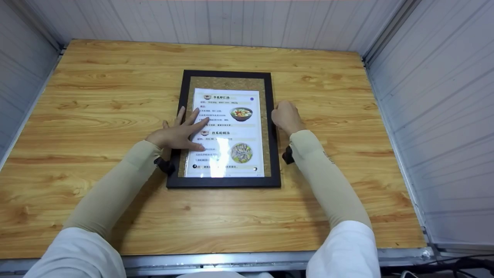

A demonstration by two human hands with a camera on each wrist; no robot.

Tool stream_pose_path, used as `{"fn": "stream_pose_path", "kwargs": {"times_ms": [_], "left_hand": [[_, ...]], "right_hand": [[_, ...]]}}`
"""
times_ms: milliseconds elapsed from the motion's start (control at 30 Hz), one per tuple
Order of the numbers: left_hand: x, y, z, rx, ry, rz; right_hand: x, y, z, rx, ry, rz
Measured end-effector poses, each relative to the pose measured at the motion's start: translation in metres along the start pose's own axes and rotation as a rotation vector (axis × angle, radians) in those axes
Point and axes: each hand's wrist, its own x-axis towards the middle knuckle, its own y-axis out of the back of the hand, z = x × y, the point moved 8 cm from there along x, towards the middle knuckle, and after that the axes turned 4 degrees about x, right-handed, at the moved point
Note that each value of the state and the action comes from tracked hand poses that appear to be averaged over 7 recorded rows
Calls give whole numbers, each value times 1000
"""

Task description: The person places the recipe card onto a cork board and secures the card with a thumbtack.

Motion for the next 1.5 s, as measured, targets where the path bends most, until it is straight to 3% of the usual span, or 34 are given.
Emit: {"fn": "stream_pose_path", "kwargs": {"times_ms": [333,700,1100,1267,1500], "left_hand": [[-2,-1,0,9,2,0],[-1,-1,-1,6,4,1],[1,-1,-1,13,-5,10],[2,-1,-2,4,4,6],[1,-2,-2,9,8,8]], "right_hand": [[-1,-12,-22,51,23,-45],[-3,-22,-26,106,19,-65],[-1,-33,-33,89,51,-111],[2,-37,-44,13,132,-92],[4,-55,-55,33,185,-128]]}}
